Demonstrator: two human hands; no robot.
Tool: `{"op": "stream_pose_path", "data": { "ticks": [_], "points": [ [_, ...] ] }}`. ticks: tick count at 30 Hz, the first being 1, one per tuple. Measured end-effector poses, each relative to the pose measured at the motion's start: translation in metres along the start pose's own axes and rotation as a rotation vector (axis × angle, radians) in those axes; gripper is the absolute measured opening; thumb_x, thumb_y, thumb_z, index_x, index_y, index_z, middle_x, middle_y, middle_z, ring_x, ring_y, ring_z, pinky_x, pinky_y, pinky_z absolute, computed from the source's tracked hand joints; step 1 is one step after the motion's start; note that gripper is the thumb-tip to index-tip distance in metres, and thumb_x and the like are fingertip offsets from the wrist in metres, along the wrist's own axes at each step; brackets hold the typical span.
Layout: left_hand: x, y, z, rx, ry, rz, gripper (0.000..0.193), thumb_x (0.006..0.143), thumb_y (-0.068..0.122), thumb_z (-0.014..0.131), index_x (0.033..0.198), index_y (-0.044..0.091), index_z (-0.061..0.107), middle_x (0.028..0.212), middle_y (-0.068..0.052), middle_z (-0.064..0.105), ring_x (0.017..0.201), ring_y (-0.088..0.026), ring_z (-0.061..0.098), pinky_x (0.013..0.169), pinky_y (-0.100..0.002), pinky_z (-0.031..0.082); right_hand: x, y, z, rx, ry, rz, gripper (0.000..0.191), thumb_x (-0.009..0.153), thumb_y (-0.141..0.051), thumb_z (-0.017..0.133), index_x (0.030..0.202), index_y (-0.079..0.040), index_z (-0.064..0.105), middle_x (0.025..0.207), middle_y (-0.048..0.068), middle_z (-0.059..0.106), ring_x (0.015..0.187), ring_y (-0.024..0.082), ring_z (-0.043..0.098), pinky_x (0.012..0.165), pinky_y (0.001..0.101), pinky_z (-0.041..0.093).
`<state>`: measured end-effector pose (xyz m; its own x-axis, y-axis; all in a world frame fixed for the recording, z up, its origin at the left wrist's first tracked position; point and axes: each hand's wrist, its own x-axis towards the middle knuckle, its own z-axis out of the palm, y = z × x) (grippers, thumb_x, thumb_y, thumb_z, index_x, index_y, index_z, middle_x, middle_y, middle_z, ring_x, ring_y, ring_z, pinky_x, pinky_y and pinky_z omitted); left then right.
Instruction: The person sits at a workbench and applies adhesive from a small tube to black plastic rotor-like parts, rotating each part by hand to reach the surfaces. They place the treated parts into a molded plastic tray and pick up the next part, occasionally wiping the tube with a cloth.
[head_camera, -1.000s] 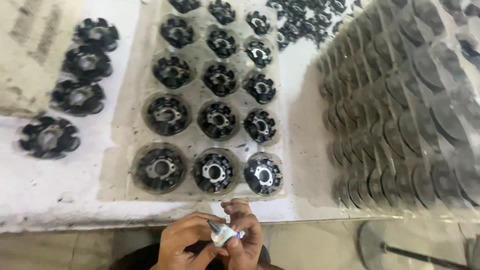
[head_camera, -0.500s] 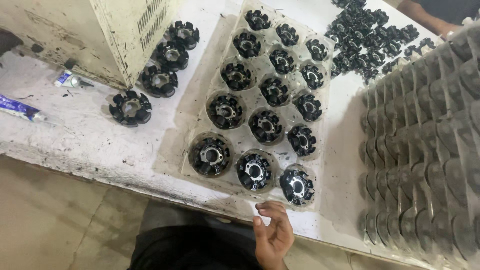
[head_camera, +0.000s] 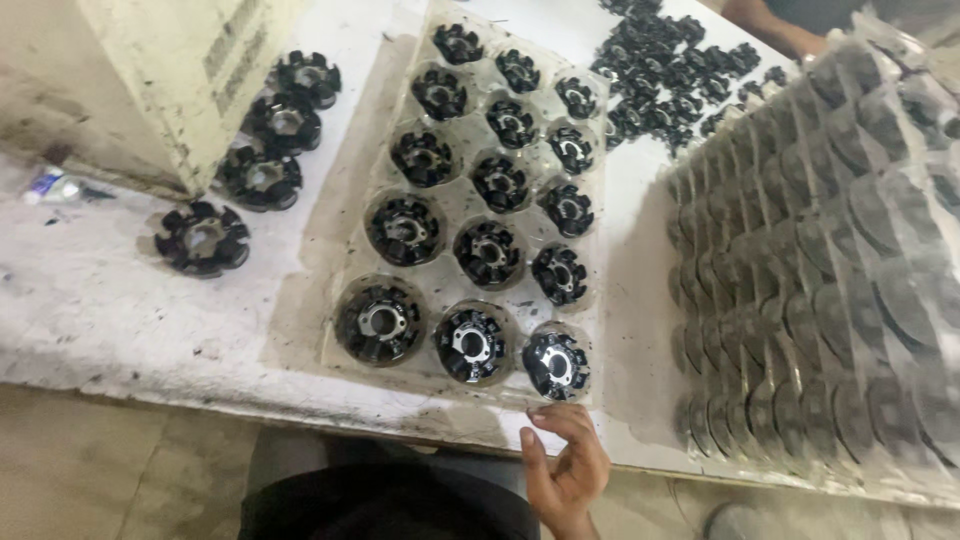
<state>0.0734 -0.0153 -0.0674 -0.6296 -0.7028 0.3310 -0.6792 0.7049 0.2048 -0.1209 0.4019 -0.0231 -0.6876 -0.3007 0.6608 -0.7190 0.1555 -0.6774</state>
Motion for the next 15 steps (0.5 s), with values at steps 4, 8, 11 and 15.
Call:
{"op": "stream_pose_path", "data": {
  "ticks": [4,8,11,15],
  "points": [
    [0.015,0.014,0.000,-0.087,-0.224,0.067,0.034,0.086,0.036,0.082,0.115,0.018,0.076,0.096,-0.008,0.080,0.084,-0.018,0.079,0.077,-0.032,0.066,0.059,0.013,-0.046,-0.186,0.001,-0.013,0.017,0.087,0.002,0.074,0.102,0.001,0.066,0.098,0.013,0.074,0.085,0.018,0.071,0.072,0.0257,0.053],
    [-0.052,0.115,0.031,-0.660,-1.218,-0.099,0.037,0.086,0.039,0.081,0.117,0.020,0.077,0.096,-0.007,0.081,0.084,-0.018,0.080,0.078,-0.032,0.067,0.134,0.044,-0.066,-0.256,-0.031,-0.015,0.012,0.095,-0.001,0.073,0.106,0.002,0.069,0.102,0.011,0.074,0.096,0.017,0.072,0.087,0.0272,0.057],
    [-0.094,0.180,0.063,-1.287,-1.320,-0.518,0.038,0.087,0.021,0.079,0.123,0.013,0.072,0.094,-0.020,0.081,0.078,-0.024,0.077,0.066,-0.038,0.058,0.200,0.089,-0.060,-0.380,-0.072,-0.018,0.014,0.096,-0.005,0.076,0.107,0.003,0.071,0.098,0.009,0.076,0.093,0.015,0.073,0.086,0.0269,0.057],
    [-0.109,0.217,0.093,-1.569,-1.115,-0.818,0.036,0.083,0.011,0.075,0.118,0.000,0.071,0.097,-0.015,0.084,0.081,-0.026,0.083,0.069,-0.041,0.063,0.289,0.165,-0.036,-0.117,-0.167,0.264,0.016,0.095,-0.011,0.078,0.106,-0.001,0.071,0.096,0.006,0.075,0.086,0.008,0.069,0.078,0.0245,0.055]
  ]
}}
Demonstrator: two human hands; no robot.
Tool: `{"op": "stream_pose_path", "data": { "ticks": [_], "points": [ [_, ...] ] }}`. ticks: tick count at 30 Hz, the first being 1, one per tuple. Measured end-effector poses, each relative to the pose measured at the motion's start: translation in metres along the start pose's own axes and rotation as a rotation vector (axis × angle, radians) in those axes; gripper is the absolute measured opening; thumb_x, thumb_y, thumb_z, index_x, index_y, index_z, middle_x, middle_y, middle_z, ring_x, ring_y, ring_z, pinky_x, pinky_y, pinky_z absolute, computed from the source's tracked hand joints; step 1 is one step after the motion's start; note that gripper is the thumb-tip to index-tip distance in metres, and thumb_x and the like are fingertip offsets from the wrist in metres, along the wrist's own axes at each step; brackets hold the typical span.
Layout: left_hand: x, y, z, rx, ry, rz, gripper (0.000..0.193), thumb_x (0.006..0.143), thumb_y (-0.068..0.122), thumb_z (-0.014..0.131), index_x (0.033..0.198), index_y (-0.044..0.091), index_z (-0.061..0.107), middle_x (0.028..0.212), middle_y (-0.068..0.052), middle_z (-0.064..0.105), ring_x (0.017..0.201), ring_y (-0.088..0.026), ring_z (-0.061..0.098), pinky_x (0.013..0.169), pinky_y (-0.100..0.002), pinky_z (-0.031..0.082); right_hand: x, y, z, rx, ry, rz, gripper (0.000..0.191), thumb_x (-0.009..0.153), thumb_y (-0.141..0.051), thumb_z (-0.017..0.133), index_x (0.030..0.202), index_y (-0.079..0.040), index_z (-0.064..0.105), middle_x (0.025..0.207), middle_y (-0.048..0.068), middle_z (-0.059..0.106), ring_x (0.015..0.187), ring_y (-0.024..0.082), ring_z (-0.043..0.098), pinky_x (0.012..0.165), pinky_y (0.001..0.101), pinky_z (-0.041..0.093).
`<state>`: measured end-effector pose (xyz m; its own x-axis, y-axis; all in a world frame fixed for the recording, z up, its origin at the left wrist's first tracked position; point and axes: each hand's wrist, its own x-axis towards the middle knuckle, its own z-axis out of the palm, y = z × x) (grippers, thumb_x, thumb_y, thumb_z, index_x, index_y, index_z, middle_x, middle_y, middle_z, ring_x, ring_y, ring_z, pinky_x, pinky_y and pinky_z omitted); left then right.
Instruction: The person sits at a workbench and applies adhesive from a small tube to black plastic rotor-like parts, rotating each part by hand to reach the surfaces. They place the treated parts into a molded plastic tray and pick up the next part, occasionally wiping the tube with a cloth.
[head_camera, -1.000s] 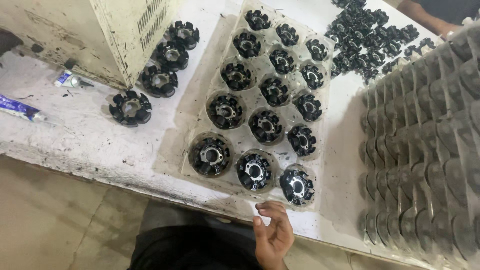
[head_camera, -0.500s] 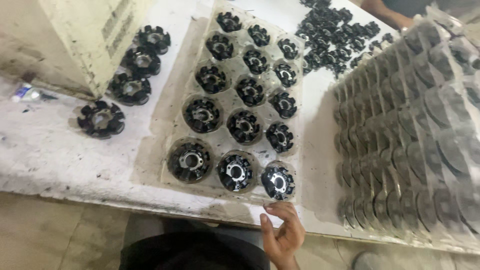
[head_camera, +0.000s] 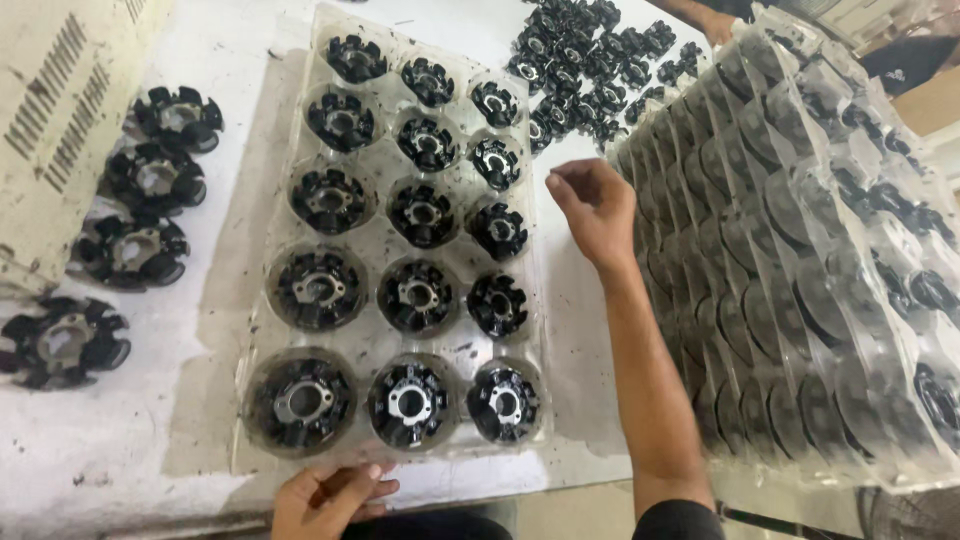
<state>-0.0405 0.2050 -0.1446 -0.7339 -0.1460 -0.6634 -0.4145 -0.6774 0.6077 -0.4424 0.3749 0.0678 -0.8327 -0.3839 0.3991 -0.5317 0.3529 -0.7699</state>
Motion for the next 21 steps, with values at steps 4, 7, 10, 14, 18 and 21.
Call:
{"op": "stream_pose_path", "data": {
  "ticks": [4,7,10,14,18,21],
  "points": [
    [0.019,-0.010,0.006,-0.021,0.181,-0.178,0.034,0.082,0.009,0.077,0.114,-0.002,0.072,0.093,-0.017,0.082,0.079,-0.027,0.082,0.070,-0.042,0.064,0.092,0.046,0.022,-0.163,-0.026,0.031,0.016,0.095,-0.017,0.077,0.102,-0.004,0.072,0.092,0.006,0.077,0.083,0.008,0.072,0.074,0.0234,0.056],
    [0.030,-0.027,0.017,0.018,0.281,-0.264,0.034,0.081,0.008,0.078,0.113,-0.002,0.071,0.092,-0.018,0.081,0.078,-0.028,0.081,0.070,-0.043,0.064,0.137,0.078,0.050,-0.547,-0.040,-0.052,0.020,0.090,-0.022,0.081,0.097,-0.005,0.072,0.093,0.009,0.076,0.081,0.019,0.073,0.075,0.0328,0.056],
    [0.033,-0.038,0.031,0.058,0.342,-0.320,0.034,0.081,0.007,0.079,0.112,-0.003,0.071,0.091,-0.019,0.080,0.078,-0.028,0.081,0.071,-0.044,0.063,0.176,0.102,0.088,-0.726,-0.039,-0.333,0.018,0.085,-0.017,0.076,0.099,-0.008,0.072,0.103,0.013,0.073,0.101,0.034,0.067,0.085,0.0439,0.053],
    [0.019,-0.031,0.049,0.096,0.406,-0.372,0.034,0.080,0.005,0.080,0.111,-0.003,0.070,0.090,-0.019,0.078,0.076,-0.029,0.080,0.071,-0.045,0.063,0.211,0.127,0.134,-0.628,-0.215,-0.405,0.031,0.089,-0.015,0.065,0.117,-0.004,0.068,0.112,0.019,0.070,0.108,0.040,0.062,0.094,0.0494,0.049],
    [0.007,-0.010,0.051,0.139,0.452,-0.369,0.035,0.079,0.003,0.082,0.110,-0.003,0.069,0.088,-0.020,0.076,0.075,-0.029,0.079,0.072,-0.045,0.063,0.225,0.129,0.163,-0.665,-0.287,-0.281,0.024,0.103,-0.031,0.061,0.107,-0.009,0.069,0.096,0.021,0.071,0.097,0.042,0.066,0.087,0.0525,0.051],
    [0.000,0.005,0.041,0.185,0.482,-0.353,0.035,0.078,0.002,0.083,0.109,-0.004,0.069,0.087,-0.021,0.075,0.074,-0.030,0.078,0.072,-0.046,0.062,0.230,0.115,0.156,-0.738,-0.341,-0.221,0.033,0.107,-0.039,0.059,0.095,-0.010,0.067,0.081,0.017,0.070,0.082,0.041,0.068,0.076,0.0528,0.054]
  ]
}}
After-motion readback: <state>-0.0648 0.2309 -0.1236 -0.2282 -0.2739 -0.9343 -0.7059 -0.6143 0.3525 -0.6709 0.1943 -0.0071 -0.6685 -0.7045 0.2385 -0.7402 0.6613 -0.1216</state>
